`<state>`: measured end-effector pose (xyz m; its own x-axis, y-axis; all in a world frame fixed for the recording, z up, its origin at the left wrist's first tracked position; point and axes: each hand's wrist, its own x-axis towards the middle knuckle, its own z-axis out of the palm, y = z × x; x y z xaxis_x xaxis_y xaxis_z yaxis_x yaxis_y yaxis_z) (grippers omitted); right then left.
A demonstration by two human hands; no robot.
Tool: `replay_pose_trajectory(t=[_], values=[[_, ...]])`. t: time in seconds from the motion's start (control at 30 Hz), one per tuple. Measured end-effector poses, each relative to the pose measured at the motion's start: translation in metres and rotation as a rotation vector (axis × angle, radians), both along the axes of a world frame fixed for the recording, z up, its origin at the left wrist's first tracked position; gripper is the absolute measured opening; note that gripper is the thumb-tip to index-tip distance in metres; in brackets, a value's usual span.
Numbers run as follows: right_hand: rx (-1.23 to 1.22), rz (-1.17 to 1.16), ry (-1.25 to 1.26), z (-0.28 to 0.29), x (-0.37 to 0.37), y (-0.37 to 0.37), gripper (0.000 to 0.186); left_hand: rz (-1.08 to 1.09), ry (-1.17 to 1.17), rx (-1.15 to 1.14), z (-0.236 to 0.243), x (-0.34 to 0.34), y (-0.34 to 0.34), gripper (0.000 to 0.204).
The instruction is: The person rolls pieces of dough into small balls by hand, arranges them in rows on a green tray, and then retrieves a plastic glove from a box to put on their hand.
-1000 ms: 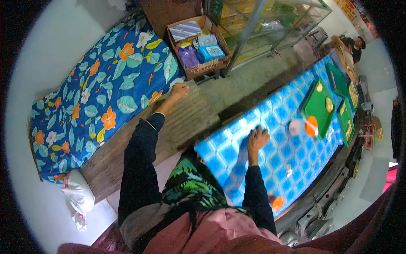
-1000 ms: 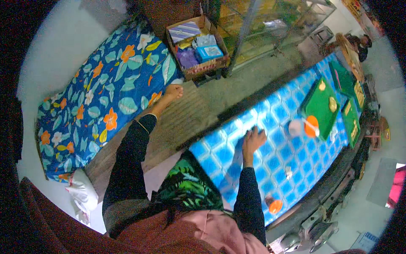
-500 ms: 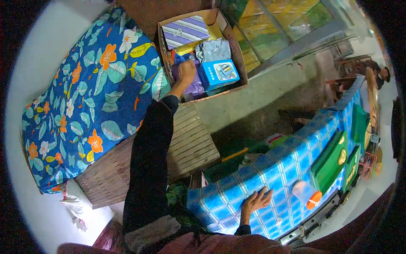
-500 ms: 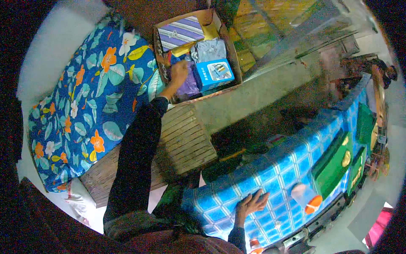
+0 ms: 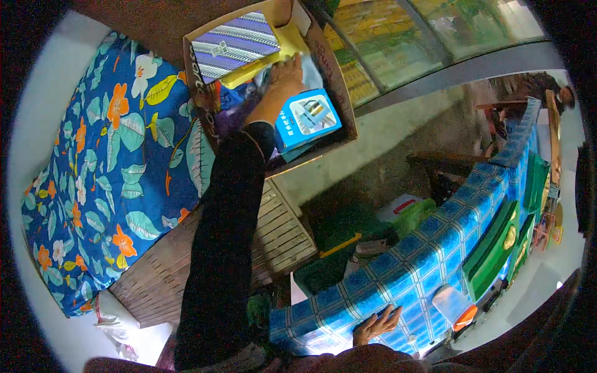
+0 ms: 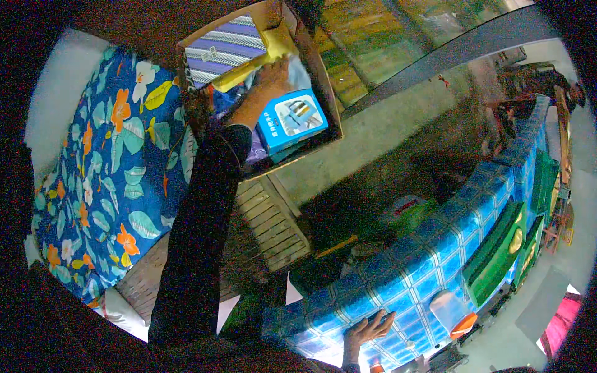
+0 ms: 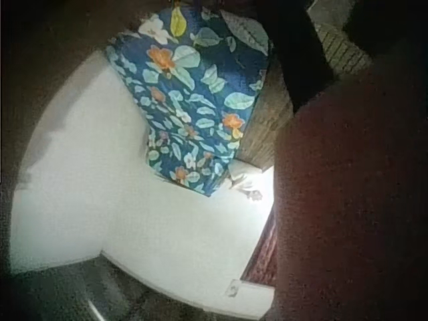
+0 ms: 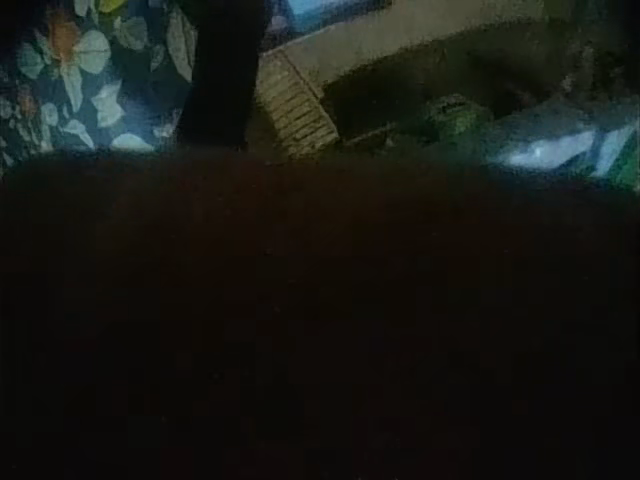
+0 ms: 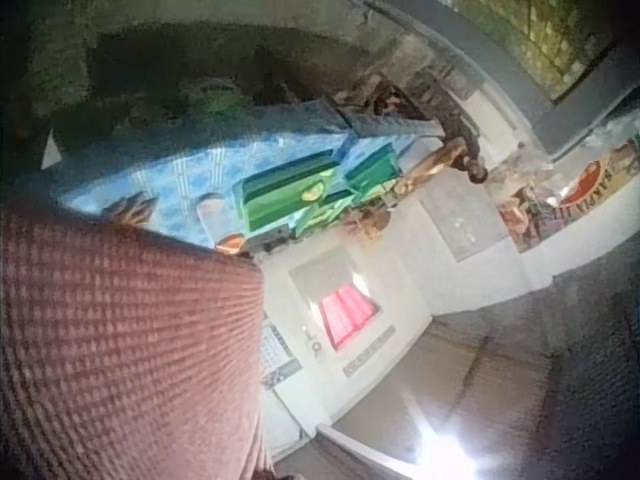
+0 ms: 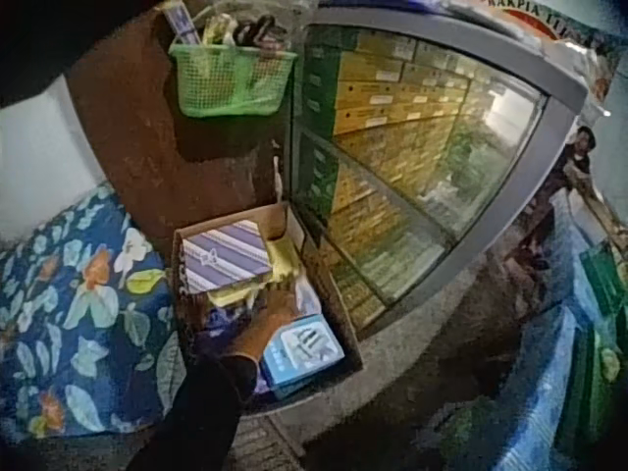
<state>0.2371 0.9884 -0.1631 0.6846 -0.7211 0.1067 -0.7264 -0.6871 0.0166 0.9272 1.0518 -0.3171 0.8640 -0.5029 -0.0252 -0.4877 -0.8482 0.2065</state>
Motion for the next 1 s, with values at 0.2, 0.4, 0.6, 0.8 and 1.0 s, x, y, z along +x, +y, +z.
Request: replay_pose_trajectory(t=[0.2, 0.4, 0.6, 0.8, 1.0], values=[[0.008, 0.008, 0.022, 0.002, 0.006, -0.003, 0.052, -0.285, 0.177, 0.169, -0.014, 0.008, 0.039, 0.039], [0.086, 0.059, -0.034, 0.000, 0.006, -0.008, 0.052, -0.419, 0.109, 0.633, -0.034, 0.065, 0.147, 0.025], [0.028, 0.002, 0.007, 0.008, 0.005, -0.003, 0.053, -0.214, 0.069, 0.051, -0.019, 0.029, 0.008, 0.026], [-0.018, 0.012, -0.026, 0.002, 0.003, -0.002, 0.052, -0.236, 0.476, -0.243, -0.056, -0.003, -0.020, 0.052], [-0.012, 0.045, -0.019, -0.001, 0.000, -0.007, 0.051, -0.150, -0.168, -0.147, -0.036, -0.001, 0.031, 0.082]])
